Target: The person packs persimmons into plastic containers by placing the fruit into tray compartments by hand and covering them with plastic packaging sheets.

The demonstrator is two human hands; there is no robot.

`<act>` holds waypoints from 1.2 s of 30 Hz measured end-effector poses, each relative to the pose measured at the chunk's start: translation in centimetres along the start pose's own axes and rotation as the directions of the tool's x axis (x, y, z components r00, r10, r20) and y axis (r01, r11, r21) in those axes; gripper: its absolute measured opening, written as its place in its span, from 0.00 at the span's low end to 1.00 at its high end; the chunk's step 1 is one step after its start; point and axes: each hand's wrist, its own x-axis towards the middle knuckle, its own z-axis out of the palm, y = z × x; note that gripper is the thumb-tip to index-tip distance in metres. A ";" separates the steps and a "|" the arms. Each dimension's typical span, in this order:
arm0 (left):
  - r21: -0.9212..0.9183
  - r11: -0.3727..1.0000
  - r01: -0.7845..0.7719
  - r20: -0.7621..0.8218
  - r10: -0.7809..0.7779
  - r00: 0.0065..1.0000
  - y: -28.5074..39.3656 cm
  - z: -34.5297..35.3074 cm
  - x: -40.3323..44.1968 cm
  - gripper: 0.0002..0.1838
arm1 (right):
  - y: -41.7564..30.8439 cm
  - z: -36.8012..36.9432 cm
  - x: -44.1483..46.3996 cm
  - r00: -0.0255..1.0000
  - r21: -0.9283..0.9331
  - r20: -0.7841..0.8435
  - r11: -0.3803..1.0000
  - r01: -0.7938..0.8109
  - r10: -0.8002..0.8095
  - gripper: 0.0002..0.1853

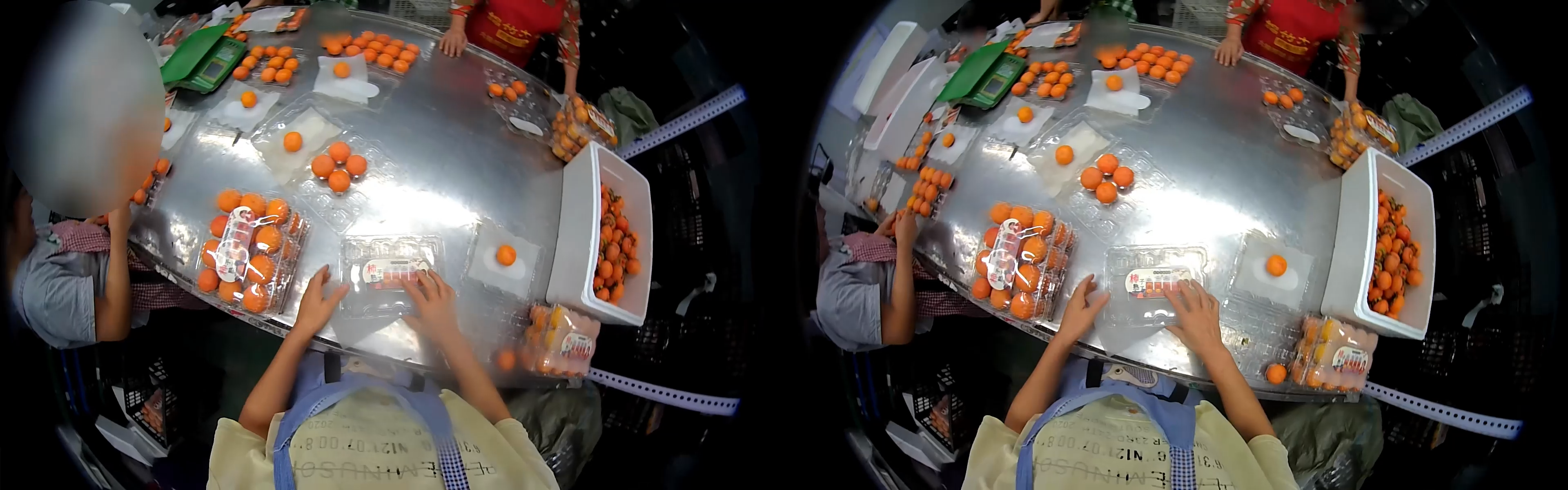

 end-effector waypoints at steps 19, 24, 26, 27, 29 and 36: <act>-0.286 0.954 -0.091 0.237 0.162 0.958 8.7 -5.8 -4.8 0.11 | -0.7 -9.6 4.9 0.942 0.298 -0.206 0.934 -0.198 0.266 0.15; -0.334 0.903 -0.269 0.462 0.405 0.789 10.4 -7.1 -2.8 0.12 | 0.1 -10.0 5.7 0.947 0.334 -0.054 0.899 -0.283 0.318 0.18; -0.431 0.843 -0.321 0.520 0.523 0.675 12.1 -7.2 -2.1 0.12 | 0.7 -9.7 5.8 0.946 0.336 -0.022 0.894 -0.296 0.322 0.18; -0.496 0.804 -0.328 0.543 0.582 0.605 13.6 -7.4 -2.0 0.12 | 0.8 -9.7 5.9 0.945 0.342 -0.011 0.889 -0.303 0.326 0.18; -0.417 0.833 -0.365 0.562 0.551 0.616 15.6 -6.7 -1.2 0.11 | 0.9 -9.7 6.1 0.943 0.356 0.012 0.880 -0.315 0.333 0.18; -0.033 0.809 -0.586 0.040 0.587 0.808 12.7 -0.8 6.6 0.12 | 3.2 -9.5 7.2 0.936 0.441 0.094 0.828 -0.345 0.340 0.22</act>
